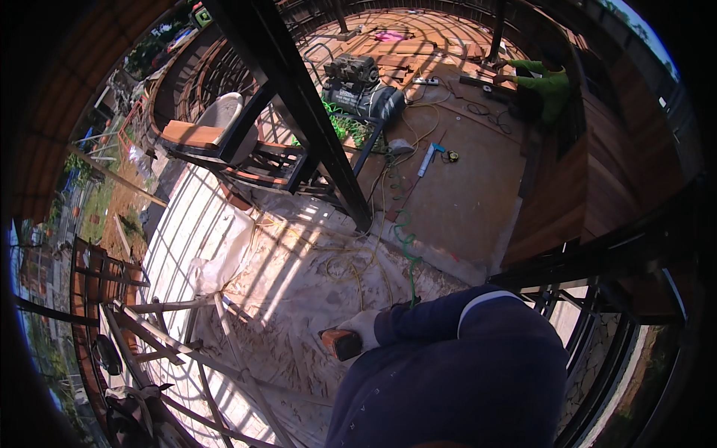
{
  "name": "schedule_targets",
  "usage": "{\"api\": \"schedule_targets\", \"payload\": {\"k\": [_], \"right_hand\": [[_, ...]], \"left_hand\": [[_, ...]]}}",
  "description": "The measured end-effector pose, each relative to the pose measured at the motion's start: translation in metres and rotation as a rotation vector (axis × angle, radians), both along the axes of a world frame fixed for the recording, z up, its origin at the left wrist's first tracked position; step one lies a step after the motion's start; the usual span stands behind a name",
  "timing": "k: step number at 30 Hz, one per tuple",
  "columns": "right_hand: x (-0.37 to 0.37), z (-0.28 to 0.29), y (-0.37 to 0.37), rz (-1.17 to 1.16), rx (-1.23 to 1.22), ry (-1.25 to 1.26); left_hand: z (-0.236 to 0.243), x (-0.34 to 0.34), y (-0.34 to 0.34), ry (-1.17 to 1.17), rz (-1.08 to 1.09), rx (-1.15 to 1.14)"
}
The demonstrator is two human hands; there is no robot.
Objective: The person is positioning wooden planks onto a metal frame and securing them using a nail gun, adjusting the alignment of each plank by hand.
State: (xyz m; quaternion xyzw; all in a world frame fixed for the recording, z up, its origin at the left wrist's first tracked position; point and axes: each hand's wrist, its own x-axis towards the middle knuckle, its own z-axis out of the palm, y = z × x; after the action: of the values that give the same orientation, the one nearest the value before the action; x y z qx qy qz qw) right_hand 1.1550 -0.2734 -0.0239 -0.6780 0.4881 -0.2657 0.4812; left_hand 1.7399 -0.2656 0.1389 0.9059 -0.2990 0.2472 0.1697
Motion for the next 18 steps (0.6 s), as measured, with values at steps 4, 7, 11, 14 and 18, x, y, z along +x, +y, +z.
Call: {"api": "schedule_targets", "payload": {"k": [4,7,11,14,18], "right_hand": [[-0.005,-0.001,-0.007,0.026,0.001,0.007],[0.004,-0.003,-0.014,0.049,-0.032,-0.027],[0.015,0.013,-0.018,0.159,0.04,0.043],[0.024,-0.01,-0.011,0.13,-0.048,-0.102],[0.009,-0.104,-0.025,-0.135,0.994,-1.017]], "left_hand": [[-0.004,0.001,-0.004,0.013,-0.002,-0.004],[0.008,0.028,0.041,-0.003,0.068,-0.05],[0.007,0.078,0.197,-0.015,0.339,-0.125],[-0.01,0.077,0.296,0.01,0.548,-0.217],[-0.019,0.024,0.32,-0.054,0.669,-0.548]]}}
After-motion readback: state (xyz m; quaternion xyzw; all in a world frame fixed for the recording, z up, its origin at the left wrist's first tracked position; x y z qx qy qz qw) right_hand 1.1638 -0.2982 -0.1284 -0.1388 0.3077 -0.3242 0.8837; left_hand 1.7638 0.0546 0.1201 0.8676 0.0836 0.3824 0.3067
